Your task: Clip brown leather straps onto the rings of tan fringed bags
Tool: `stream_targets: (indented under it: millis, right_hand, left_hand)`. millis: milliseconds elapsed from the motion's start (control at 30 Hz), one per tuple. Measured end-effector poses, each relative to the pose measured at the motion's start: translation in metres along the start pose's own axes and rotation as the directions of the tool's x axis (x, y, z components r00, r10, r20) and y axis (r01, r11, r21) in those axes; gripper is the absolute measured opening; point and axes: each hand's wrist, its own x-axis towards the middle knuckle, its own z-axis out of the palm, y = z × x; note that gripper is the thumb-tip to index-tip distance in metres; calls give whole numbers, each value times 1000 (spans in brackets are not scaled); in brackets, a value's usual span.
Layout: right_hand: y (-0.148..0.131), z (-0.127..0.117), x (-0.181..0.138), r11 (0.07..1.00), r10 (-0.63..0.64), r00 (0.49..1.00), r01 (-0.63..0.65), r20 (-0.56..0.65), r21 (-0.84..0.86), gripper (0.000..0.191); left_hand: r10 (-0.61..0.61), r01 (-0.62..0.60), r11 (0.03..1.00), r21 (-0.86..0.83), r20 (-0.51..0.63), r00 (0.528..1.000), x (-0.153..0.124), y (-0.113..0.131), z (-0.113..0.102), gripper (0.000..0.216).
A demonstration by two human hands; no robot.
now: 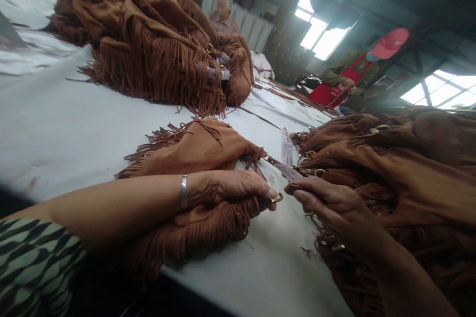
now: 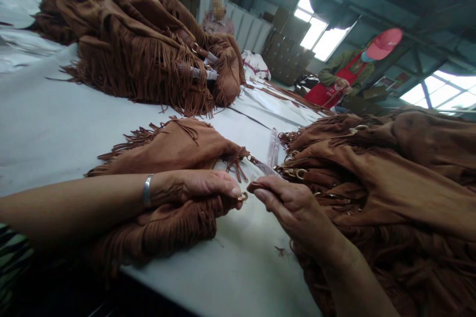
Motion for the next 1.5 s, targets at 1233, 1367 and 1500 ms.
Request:
stream_targets:
  millis: [1233, 1367, 1500]
  right_hand:
    - [2, 0, 11, 970, -46, 966, 104, 253, -221, 21]
    - [3, 1, 10, 975, -25, 963, 83, 270, -206, 23]
    - [3, 3, 6, 958, -48, 964, 118, 260, -260, 23]
  left_hand:
    - [-31, 32, 999, 18, -31, 999, 10, -9, -8, 48]
    - [49, -43, 993, 109, -52, 997, 11, -16, -9, 50]
    - [122, -108, 975, 197, -61, 991, 14, -23, -10, 49]
